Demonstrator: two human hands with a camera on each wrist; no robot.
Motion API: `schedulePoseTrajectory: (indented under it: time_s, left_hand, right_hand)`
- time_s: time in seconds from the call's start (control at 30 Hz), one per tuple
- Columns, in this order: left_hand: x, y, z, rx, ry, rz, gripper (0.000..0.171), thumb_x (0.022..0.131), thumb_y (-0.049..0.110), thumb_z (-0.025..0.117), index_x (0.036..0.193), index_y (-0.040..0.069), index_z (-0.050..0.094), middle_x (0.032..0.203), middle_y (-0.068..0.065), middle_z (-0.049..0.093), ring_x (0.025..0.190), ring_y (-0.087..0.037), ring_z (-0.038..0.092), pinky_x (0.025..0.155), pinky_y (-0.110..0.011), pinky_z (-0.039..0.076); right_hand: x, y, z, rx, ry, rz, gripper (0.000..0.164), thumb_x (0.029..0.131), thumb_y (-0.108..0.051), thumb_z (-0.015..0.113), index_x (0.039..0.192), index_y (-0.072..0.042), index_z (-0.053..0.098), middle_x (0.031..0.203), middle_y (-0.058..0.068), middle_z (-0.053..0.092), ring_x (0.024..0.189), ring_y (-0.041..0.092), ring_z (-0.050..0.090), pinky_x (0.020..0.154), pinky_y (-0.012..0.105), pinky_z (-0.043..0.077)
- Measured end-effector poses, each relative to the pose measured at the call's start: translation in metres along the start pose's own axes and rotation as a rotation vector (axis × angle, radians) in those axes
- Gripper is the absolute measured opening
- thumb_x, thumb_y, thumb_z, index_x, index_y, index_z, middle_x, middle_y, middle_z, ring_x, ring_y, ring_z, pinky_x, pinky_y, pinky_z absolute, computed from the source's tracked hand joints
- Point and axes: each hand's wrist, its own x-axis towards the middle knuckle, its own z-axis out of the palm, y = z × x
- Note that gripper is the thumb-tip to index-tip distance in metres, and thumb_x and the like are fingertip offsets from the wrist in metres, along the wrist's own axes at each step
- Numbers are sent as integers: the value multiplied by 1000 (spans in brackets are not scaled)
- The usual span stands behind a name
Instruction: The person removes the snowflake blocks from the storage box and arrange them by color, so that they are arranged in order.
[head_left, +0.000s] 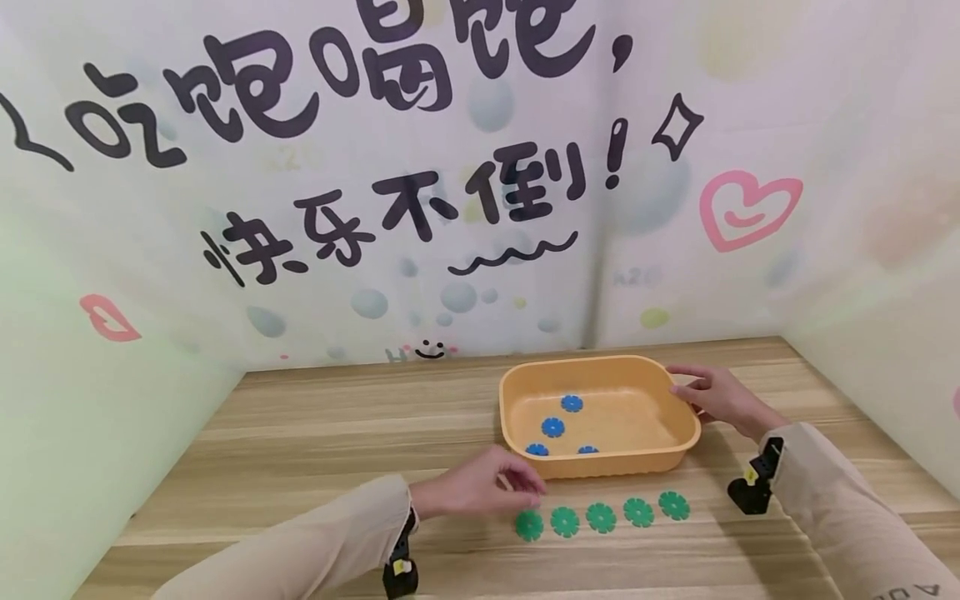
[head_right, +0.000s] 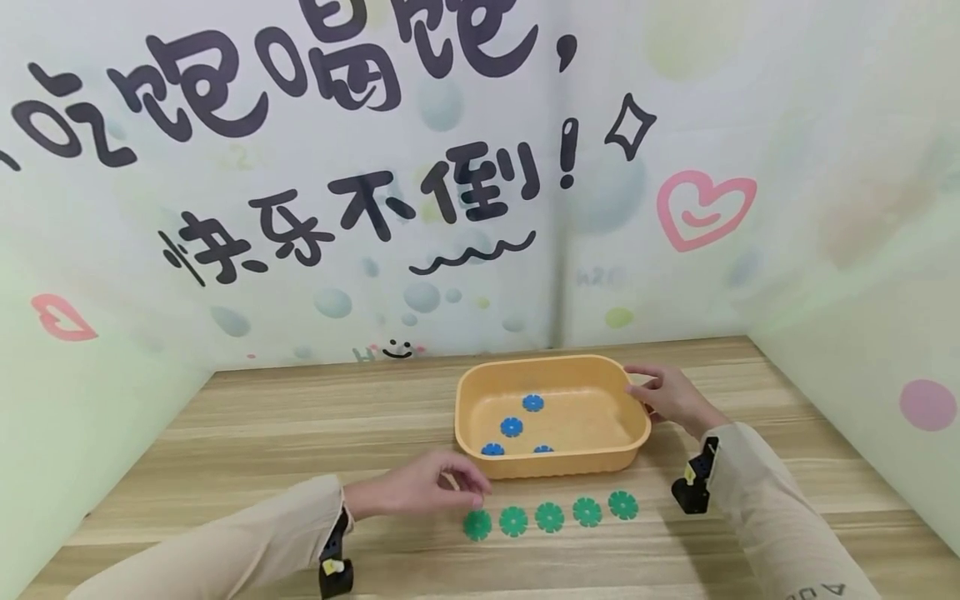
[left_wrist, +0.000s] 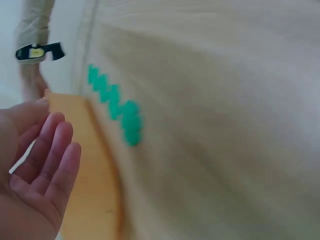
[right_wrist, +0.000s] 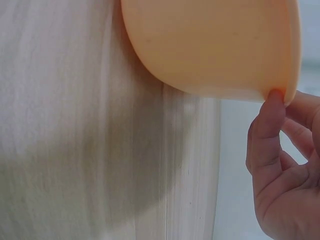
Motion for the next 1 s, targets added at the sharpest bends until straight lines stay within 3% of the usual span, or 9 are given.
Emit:
schedulePoseTrajectory:
  time_s: [0.2,0.37,0.47,0.7,1.0]
  left_hand:
    - [30,15,-22,124,104,52,12,84,13,61,91,5,68,84,-2,66,70,-3,55,64,-20,47]
    - [59,10,-30,191,178,-2,13,85,15,60,92,8,67,83,0,64,70,-6,52,64,-18,44]
    - [74,4,-30,219,157,-61,15,85,15,60,95,7,67,83,2,62,71,-8,52,64,-18,43]
    - [103,-2,-31,296,32,-160,31,85,22,59,112,4,59,96,-3,60,85,-14,55,71,-20,44]
    - [128,-14,-27,331,35,-265,43,87,28,57,124,7,51,120,-5,53,110,-19,48,88,-27,40]
  right_hand:
    - [-1,-1,-1,0,6,5,53,91,-14,50,132,10,29,94,21,57,69,18,54,61,33,50]
    - [-1,1,0,8,4,-8,52,91,-14,50,132,10,29,96,23,57,69,17,54,60,32,50]
    - [0,1,0,12,2,-12,52,91,-15,50,132,10,29,96,22,57,69,17,54,59,32,50]
    - [0,1,-2,14,7,-13,53,91,-15,50,132,10,29,95,21,58,68,17,53,59,32,50]
    - [1,3,-1,21,1,-18,52,91,-15,50,132,9,29,92,19,58,68,18,54,59,33,50]
